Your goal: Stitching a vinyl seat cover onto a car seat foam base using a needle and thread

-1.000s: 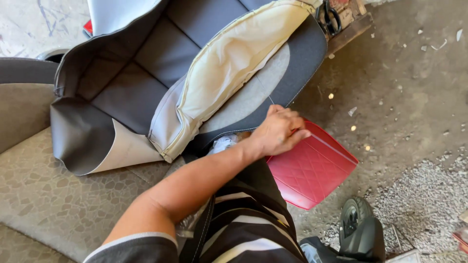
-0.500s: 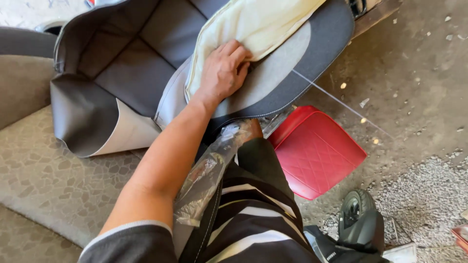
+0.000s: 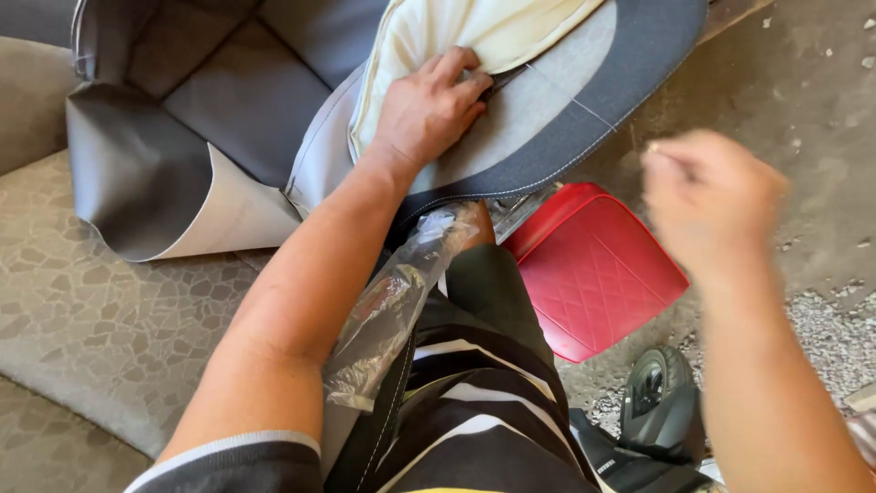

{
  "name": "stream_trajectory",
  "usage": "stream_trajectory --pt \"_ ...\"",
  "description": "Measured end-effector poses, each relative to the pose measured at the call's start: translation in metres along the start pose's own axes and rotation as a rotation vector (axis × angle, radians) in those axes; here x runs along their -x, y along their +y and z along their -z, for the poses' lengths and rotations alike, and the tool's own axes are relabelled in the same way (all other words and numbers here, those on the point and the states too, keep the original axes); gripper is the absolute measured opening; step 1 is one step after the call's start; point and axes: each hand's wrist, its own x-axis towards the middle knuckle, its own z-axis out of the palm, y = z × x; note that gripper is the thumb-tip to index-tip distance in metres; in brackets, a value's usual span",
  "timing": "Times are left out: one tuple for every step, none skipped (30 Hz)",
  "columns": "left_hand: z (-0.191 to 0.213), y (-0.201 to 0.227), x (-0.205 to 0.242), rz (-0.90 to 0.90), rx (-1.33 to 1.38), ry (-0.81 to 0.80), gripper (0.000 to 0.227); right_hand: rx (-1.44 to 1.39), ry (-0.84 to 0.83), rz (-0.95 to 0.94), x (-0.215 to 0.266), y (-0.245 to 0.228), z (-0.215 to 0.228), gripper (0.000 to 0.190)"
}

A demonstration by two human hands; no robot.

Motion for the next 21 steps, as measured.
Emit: stream_trajectory --pt "-0.004 0.003 -0.001 0.007 -0.091 0.094 0.019 0.153 -0.016 0.283 -0.02 -0.01 -0.027 0.011" --pt "-0.007 0.007 -0.003 0.013 -0.18 0.188 0.012 0.303 -0.043 0.565 -0.039 -0.02 -0.053 0.014" --pt "-0.01 0.009 -0.004 0.019 -0.182 0.19 0.012 0.304 -0.047 0.57 -0.052 -0.018 -0.072 0.014" --pt "-0.013 0.011 -0.006 0.022 -0.242 0.24 0.013 0.332 -0.02 0.618 -0.065 -0.016 -0.092 0.011" --pt "-0.017 0.013 -0.008 0.026 -0.302 0.289 0.015 0.36 0.007 0.666 -0.078 -0.014 -0.111 0.008" --pt "-0.014 0.015 -0.008 0.032 -0.298 0.292 0.015 0.366 0.002 0.668 -0.08 -0.015 -0.12 0.008" --pt "-0.011 0.017 -0.009 0.032 -0.307 0.33 0.011 0.442 0.02 0.627 -0.082 -0.016 -0.128 0.005" --pt "-0.007 0.017 -0.011 0.032 -0.32 0.373 0.009 0.517 0.042 0.59 -0.087 -0.019 -0.137 0.018" --pt "-0.006 0.013 -0.012 0.038 -0.32 0.38 0.009 0.522 0.041 0.597 -0.091 -0.015 -0.143 0.018" --pt "-0.005 0.012 -0.01 0.01 -0.267 0.394 0.008 0.575 0.084 0.582 -0.092 -0.012 -0.15 0.019" --pt "-0.003 0.01 -0.008 -0.018 -0.214 0.408 0.014 0.628 0.126 0.568 -0.093 -0.008 -0.156 0.019" --pt "-0.001 0.009 -0.008 -0.016 -0.216 0.415 0.014 0.631 0.129 0.574 -0.092 -0.008 -0.158 0.019" --pt "0.001 0.008 -0.008 -0.025 -0.19 0.423 0.015 0.665 0.171 0.616 -0.092 -0.007 -0.16 0.023" --pt "0.002 0.009 -0.007 -0.031 -0.162 0.428 0.017 0.698 0.209 0.657 -0.09 -0.006 -0.161 0.028" --pt "0.003 0.007 -0.007 -0.027 -0.162 0.433 0.017 0.701 0.207 0.663 -0.091 -0.007 -0.161 0.028" --pt "0.004 0.006 -0.006 -0.03 -0.139 0.429 0.015 0.71 0.214 0.677 -0.091 -0.007 -0.162 0.029" --pt "0.005 0.006 -0.006 -0.034 -0.115 0.425 0.014 0.718 0.221 0.692 -0.091 -0.007 -0.162 0.03" --pt "0.005 0.005 -0.005 -0.029 -0.117 0.427 0.014 0.718 0.219 0.697 -0.091 -0.008 -0.163 0.03" --pt "0.005 0.003 -0.005 -0.033 -0.095 0.421 0.012 0.724 0.235 0.702 -0.092 -0.008 -0.164 0.03" --pt "0.005 0.003 -0.005 -0.038 -0.072 0.413 0.011 0.73 0.252 0.703 -0.092 -0.008 -0.165 0.031" --pt "0.004 0.003 -0.005 -0.034 -0.072 0.414 0.011 0.73 0.25 0.706 -0.092 -0.009 -0.165 0.031"
